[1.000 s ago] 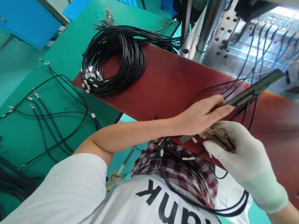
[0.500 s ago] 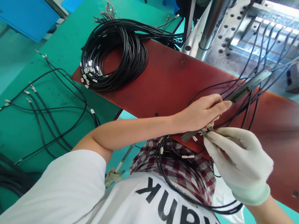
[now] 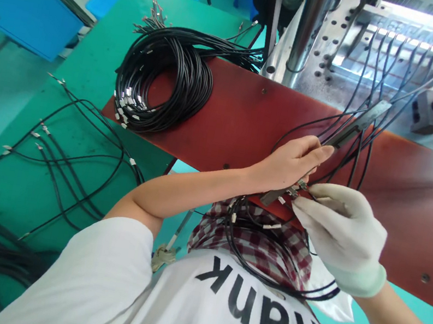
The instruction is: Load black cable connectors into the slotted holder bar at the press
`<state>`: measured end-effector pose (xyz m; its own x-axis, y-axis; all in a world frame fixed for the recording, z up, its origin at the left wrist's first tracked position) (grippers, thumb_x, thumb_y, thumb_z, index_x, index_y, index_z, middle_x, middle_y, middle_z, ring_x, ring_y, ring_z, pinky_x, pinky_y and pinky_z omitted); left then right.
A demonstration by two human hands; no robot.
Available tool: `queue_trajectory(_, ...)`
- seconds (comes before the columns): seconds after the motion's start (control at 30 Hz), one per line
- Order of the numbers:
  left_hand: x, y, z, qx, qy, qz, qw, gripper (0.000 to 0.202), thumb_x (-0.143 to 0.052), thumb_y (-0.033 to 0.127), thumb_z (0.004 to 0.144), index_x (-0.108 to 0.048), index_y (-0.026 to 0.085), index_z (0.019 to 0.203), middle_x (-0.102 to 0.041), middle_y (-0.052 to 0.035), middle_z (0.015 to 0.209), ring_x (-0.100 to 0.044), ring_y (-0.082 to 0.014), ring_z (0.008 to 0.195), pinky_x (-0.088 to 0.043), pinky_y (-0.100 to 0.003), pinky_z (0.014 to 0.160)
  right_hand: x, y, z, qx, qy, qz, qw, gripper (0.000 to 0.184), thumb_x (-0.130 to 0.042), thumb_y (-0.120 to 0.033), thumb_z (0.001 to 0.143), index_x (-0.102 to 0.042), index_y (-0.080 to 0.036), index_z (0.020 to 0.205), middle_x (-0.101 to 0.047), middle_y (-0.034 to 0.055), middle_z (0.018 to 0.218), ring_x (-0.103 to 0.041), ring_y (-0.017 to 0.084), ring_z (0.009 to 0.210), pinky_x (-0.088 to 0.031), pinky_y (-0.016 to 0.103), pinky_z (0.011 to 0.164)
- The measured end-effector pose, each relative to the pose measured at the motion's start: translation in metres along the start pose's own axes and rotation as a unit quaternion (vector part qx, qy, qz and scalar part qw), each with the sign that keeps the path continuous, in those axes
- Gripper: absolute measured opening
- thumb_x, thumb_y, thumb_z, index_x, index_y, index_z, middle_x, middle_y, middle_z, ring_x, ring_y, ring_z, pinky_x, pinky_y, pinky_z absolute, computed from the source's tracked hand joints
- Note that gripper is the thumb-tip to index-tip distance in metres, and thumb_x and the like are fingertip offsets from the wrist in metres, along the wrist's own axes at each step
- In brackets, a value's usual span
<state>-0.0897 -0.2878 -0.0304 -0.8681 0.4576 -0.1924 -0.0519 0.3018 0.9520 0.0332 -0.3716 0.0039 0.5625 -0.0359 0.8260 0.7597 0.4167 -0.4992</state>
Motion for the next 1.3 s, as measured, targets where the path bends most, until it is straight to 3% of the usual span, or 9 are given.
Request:
queue_trajectory(0.1,0.001,0.002,0.0,-0.019,0.001,0.019,1.0,0.044,-0.049,0.059,0.095,-0.042,0.019,0.079,-0.05,0.0018,0.07,-0.049,-0.0064,0.058,-0.038,-0.021,0.057,0.004,-0.001,0.003,-0.021,0.028,0.121,0.992,0.012,-0.073,-0.023,0.083,-0.069,-0.024,0.095,-0.065,0.0034,0.117,-0.068,0.018,0.097,-0.056,0.03,0.086)
queue_trajectory(0.23,0.0,0.005,-0.001,-0.037,0.001,0.049,0.998,0.041,-0.047,0.056,0.097,-0.045,0.019,0.08,-0.052,0.0012,0.072,-0.05,-0.0074,0.061,-0.041,-0.022,0.061,0.0,0.007,0.004,-0.195,-0.006,0.188,0.963,0.031,-0.074,-0.029,0.082,-0.061,-0.025,0.11,-0.07,0.0013,0.106,-0.069,0.016,0.087,-0.058,0.026,0.074)
queue_trajectory(0.3,-0.001,0.006,-0.001,-0.036,-0.003,0.058,0.998,0.041,-0.046,0.056,0.097,-0.045,0.019,0.08,-0.052,0.0013,0.072,-0.05,-0.0075,0.06,-0.04,-0.022,0.061,-0.002,0.008,0.005,-0.236,-0.023,0.205,0.949,0.034,-0.076,-0.031,0.081,-0.06,-0.025,0.11,-0.07,0.0002,0.099,-0.07,0.015,0.085,-0.058,0.024,0.072)
queue_trajectory(0.5,-0.002,0.009,-0.002,-0.051,-0.006,0.08,0.995,0.043,-0.045,0.058,0.097,-0.045,0.018,0.079,-0.049,0.0021,0.07,-0.049,-0.0078,0.06,-0.04,-0.023,0.061,-0.006,0.007,0.008,-0.233,-0.022,0.216,0.948,0.034,-0.075,-0.029,0.08,-0.057,-0.027,0.11,-0.069,-0.0028,0.098,-0.069,0.012,0.085,-0.058,0.02,0.076)
queue_trajectory(0.7,-0.002,0.003,-0.005,-0.03,-0.035,0.027,0.999,0.042,-0.049,0.057,0.096,-0.043,0.019,0.082,-0.048,0.0039,0.072,-0.048,-0.005,0.059,-0.04,-0.019,0.059,-0.006,0.022,-0.003,-0.212,-0.12,0.268,0.932,0.061,-0.081,-0.032,0.076,-0.049,-0.031,0.128,-0.07,-0.0011,0.111,-0.069,0.019,0.105,-0.059,0.032,0.092)
queue_trajectory(0.77,-0.002,0.001,-0.005,-0.027,-0.046,0.01,0.999,0.04,-0.05,0.055,0.096,-0.042,0.019,0.082,-0.048,0.0048,0.071,-0.047,-0.0038,0.057,-0.04,-0.018,0.057,0.001,0.028,-0.01,-0.215,-0.128,0.238,0.939,0.064,-0.08,-0.034,0.077,-0.047,-0.033,0.131,-0.069,-0.0009,0.117,-0.067,0.02,0.109,-0.057,0.036,0.099)
queue_trajectory(1.07,-0.002,0.003,-0.004,0.002,-0.067,-0.058,0.996,0.042,-0.059,0.055,0.091,-0.041,0.019,0.082,-0.047,0.0078,0.068,-0.044,-0.002,0.052,-0.039,-0.016,0.053,0.025,0.048,-0.041,-0.216,-0.071,0.144,0.963,0.034,-0.053,-0.031,0.098,-0.043,-0.027,0.13,-0.067,0.0028,0.125,-0.066,0.02,0.113,-0.057,0.037,0.098)
queue_trajectory(1.2,-0.004,0.004,-0.006,0.015,-0.086,-0.065,0.994,0.042,-0.059,0.055,0.091,-0.04,0.019,0.083,-0.046,0.0083,0.068,-0.044,-0.0023,0.051,-0.038,-0.017,0.053,0.039,0.043,-0.039,-0.119,-0.041,-0.005,0.992,0.02,-0.052,-0.028,0.1,-0.055,-0.027,0.12,-0.063,0.0002,0.13,-0.067,0.018,0.109,-0.057,0.032,0.09)
queue_trajectory(1.3,-0.005,0.005,-0.006,0.02,-0.096,-0.074,0.992,0.042,-0.059,0.055,0.09,-0.04,0.019,0.083,-0.046,0.0084,0.069,-0.043,-0.0024,0.052,-0.039,-0.018,0.054,0.049,0.033,-0.036,-0.038,0.005,-0.184,0.982,0.027,-0.055,-0.026,0.098,-0.064,-0.03,0.123,-0.064,0.0037,0.116,-0.067,0.017,0.084,-0.051,0.03,0.065)
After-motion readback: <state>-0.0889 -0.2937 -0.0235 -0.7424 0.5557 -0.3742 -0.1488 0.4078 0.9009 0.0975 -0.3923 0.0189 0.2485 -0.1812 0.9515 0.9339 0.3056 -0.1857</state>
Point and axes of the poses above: each hand's wrist, its own z-axis towards the middle knuckle, its own x-axis out of the back of the hand, y = z × x, the point moved 5 cm from there along z, towards the middle knuckle
